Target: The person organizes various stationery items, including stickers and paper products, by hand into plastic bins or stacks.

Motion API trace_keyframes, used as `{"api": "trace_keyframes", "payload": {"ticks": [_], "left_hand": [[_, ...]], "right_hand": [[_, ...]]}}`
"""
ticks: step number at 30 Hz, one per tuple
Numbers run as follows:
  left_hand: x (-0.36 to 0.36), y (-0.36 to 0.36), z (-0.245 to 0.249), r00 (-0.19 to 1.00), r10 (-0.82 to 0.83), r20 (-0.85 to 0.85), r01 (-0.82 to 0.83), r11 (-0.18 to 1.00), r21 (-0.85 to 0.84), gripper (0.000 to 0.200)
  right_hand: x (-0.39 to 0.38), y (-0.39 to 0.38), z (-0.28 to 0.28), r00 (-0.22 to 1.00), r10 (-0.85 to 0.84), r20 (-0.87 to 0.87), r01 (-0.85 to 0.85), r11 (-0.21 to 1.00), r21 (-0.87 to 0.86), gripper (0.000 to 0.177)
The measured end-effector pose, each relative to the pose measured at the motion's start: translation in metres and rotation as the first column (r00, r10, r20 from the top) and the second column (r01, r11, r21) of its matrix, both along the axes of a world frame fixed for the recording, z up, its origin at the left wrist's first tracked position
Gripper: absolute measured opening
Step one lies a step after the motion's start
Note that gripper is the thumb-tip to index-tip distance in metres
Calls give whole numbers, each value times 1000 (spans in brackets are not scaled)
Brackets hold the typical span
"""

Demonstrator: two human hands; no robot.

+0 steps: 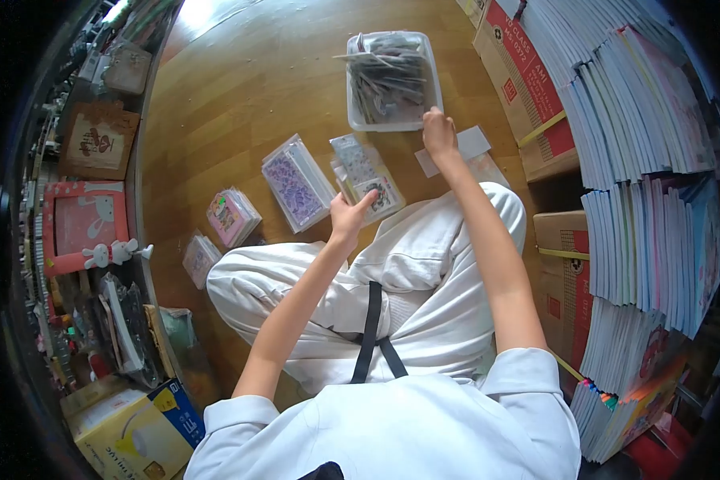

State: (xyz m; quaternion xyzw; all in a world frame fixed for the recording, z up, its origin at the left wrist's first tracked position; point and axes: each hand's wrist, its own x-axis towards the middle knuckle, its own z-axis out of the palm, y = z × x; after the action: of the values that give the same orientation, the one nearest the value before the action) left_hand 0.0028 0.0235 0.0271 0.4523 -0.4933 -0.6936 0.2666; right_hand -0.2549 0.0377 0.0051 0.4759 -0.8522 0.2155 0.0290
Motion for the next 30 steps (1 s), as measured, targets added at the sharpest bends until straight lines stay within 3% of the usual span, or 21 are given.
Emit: {"api": "trace_keyframes", "payload": {"ticks": [3, 4, 6, 9, 12, 15, 18, 21, 22, 23, 24, 25, 27, 30], "left_hand": [[-22, -18, -36, 990, 45, 133, -38, 998, -58, 31], [-28, -25, -38, 989, 83, 121, -83, 997, -3, 31], [-34, -38, -41, 994, 100, 55, -96, 993, -65, 31], [-34, -53, -48, 978, 62, 200, -34, 989, -143, 46], [-38, -46, -51, 866, 159, 474, 14, 940, -342, 71], [-40, -38, -53, 781, 260, 568, 76, 863, -499, 87], [-44, -34, -50, 762, 246, 599, 76, 885, -460, 87], [-52, -30, -49, 737, 350, 578, 107, 784, -612, 82], [-53, -30, -50, 746, 380, 547, 115, 735, -668, 81], [-55, -30, -51, 776, 396, 491, 69, 720, -690, 62], [-56, -28, -45, 755, 377, 537, 139, 708, -693, 52], [-56, -26, -37, 731, 360, 580, 208, 692, -691, 42], [-60, -23, -27, 679, 332, 655, 295, 694, -657, 24], [-60, -20, -23, 635, 300, 712, 325, 732, -599, 12]], "right_hand": [[-17, -9, 2, 1000, 18, -17, -18, 999, -34, 11], [-18, -10, 6, 1000, 27, -11, -27, 998, -51, 11], [-25, -12, 12, 1000, 29, 6, -29, 999, -27, 9], [-34, -13, 10, 998, 37, 53, -36, 999, -13, 8], [-34, -12, 7, 998, 54, 23, -53, 998, -33, 9], [-34, -11, 7, 996, 58, 68, -52, 995, -85, 8], [-39, 1, 15, 950, 145, 276, -93, 976, -195, 17], [-50, 19, 22, 964, 169, 206, -70, 907, -416, 38], [-57, 24, 25, 974, 61, 218, 35, 911, -412, 44], [-67, 29, 29, 972, -47, 230, 140, 902, -408, 50], [-75, 35, 31, 958, -155, 241, 245, 881, -405, 57], [-77, 43, 31, 921, -277, 276, 342, 913, -224, 57], [-78, 60, 29, 813, -517, 268, 493, 856, 157, 58], [-78, 63, -3, 694, -669, 266, 467, 700, 540, 58]]}}
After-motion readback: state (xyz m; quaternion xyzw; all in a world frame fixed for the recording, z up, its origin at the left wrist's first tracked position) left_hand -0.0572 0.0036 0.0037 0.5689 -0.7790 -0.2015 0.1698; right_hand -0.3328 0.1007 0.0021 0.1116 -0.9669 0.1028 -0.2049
